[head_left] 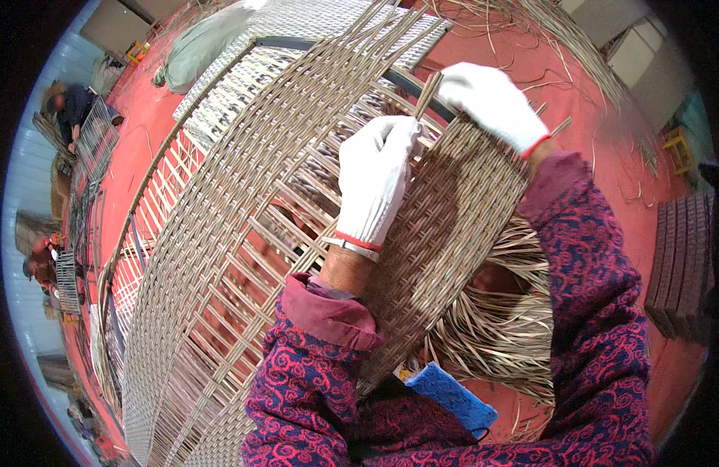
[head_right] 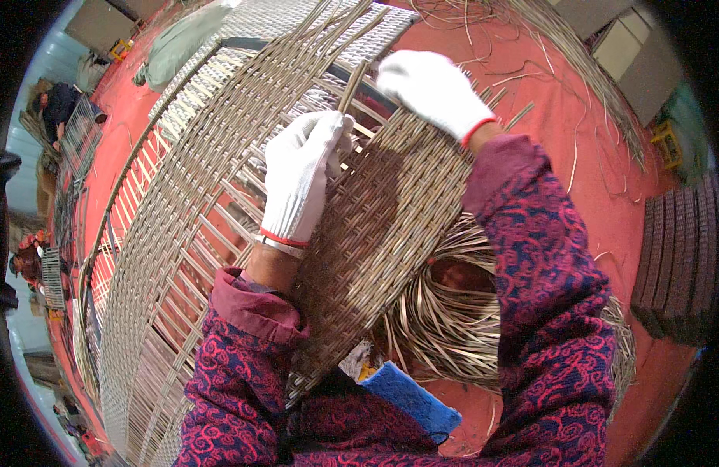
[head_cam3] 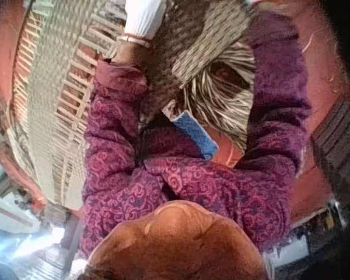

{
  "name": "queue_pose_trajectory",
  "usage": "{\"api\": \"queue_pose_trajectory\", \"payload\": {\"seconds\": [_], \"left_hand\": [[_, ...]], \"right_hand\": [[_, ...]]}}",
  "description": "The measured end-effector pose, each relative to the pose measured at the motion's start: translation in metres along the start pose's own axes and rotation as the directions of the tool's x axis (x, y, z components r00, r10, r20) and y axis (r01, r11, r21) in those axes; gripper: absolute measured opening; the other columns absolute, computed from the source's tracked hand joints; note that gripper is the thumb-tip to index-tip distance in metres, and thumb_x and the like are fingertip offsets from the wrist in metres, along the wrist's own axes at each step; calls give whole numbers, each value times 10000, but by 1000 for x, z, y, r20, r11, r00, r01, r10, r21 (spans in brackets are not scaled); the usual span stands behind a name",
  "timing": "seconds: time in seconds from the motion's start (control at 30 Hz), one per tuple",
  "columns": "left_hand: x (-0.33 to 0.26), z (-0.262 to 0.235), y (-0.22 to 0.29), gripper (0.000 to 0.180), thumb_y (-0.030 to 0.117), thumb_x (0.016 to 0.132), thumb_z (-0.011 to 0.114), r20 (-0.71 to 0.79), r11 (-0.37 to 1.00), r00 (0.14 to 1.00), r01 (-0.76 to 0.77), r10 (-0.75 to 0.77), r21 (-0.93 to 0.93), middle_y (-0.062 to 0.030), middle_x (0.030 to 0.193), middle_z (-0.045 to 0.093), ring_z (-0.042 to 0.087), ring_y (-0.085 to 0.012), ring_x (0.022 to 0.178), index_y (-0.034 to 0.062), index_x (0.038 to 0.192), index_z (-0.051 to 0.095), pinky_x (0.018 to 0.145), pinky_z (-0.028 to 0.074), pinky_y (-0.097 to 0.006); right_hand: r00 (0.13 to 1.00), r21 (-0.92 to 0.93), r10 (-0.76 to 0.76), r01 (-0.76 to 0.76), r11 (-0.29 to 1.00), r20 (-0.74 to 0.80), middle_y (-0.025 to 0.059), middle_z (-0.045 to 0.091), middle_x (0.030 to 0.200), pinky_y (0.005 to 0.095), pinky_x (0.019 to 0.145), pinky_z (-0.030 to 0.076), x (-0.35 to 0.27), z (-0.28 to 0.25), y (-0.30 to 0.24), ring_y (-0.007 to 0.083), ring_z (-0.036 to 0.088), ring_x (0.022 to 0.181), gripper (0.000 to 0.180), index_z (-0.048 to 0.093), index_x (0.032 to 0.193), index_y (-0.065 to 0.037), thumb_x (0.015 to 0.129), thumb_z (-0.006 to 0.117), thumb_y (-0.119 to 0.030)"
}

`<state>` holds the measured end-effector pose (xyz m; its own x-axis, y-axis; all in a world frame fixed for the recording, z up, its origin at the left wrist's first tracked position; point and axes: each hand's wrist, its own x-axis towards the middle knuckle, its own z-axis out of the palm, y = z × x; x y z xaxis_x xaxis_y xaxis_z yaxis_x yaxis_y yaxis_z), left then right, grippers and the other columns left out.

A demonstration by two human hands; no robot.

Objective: The person weaves a large flat basket by hand, interlacing thin reed strips through a pre-formed frame. They repeatedly pull new strips through the weave, tighten the pattern, and adjust the basket's position to continue the work.

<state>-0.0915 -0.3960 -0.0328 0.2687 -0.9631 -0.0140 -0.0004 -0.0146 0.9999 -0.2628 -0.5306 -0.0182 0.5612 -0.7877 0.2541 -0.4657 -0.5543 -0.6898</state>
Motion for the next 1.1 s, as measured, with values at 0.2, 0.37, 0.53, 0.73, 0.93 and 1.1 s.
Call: {"api": "queue_pose_trajectory", "payload": {"seconds": [0.2, 0.37, 0.53, 0.73, 0.93, 1.1], "left_hand": [[8, 1, -8, 270, 273, 943, 689, -55, 991, 998, -29, 36, 128, 5, 713, 643, 486, -50, 546, 9, 949, 739, 507, 382, -230], [15, 3, -11, 286, 268, 943, 683, -65, 982, 997, -37, 50, 185, -14, 679, 633, 529, -83, 575, -8, 877, 721, 547, 420, -270], [22, 9, -18, 295, 272, 939, 661, -102, 896, 976, -132, 193, 424, -159, 706, 683, 670, -264, 650, -11, 891, 730, 663, 521, -389], [27, 17, -19, 279, 287, 950, 634, -101, 806, 977, -95, 189, 584, -171, 758, 683, 678, -332, 727, 32, 874, 718, 693, 515, -434], [28, 27, -24, 156, 215, 961, 666, -63, 858, 929, -309, 365, 411, -127, 823, 702, 695, -292, 770, 81, 904, 722, 701, 530, -376], [26, 32, -34, 164, 193, 979, 693, 72, 678, 854, -458, 516, 574, -84, 845, 715, 663, -150, 752, 55, 1053, 741, 733, 537, -304]], "right_hand": [[974, -113, 159, -142, 983, 162, 171, 760, 951, 402, 826, 548, 15, 4, 21, 320, 718, 877, 301, 764, 1048, -27, 816, 725, -214], [976, -281, 132, -80, 956, 172, 165, 754, 973, 412, 844, 545, 21, -3, 17, 316, 708, 931, 304, 769, 1044, -43, 810, 711, -228], [999, -435, -16, -8, 901, -50, 159, 735, 912, 408, 832, 537, 12, 15, 20, 291, 697, 893, 286, 766, 1007, -31, 810, 691, -224], [982, 493, 186, -169, 853, 15, 5, 677, 825, 283, 743, 485, 1, 15, 36, 113, 606, 776, 238, 749, 1042, 29, 851, 687, -99], [978, 736, 205, -122, 666, -23, 29, 732, 899, 241, 739, 509, -5, 26, 44, 87, 650, 802, 203, 757, 1068, 17, 880, 740, -57], [981, 716, 185, -90, 692, -56, 37, 746, 933, 244, 760, 517, -7, 28, 48, 95, 663, 821, 203, 756, 1065, 19, 882, 738, -67]]}}
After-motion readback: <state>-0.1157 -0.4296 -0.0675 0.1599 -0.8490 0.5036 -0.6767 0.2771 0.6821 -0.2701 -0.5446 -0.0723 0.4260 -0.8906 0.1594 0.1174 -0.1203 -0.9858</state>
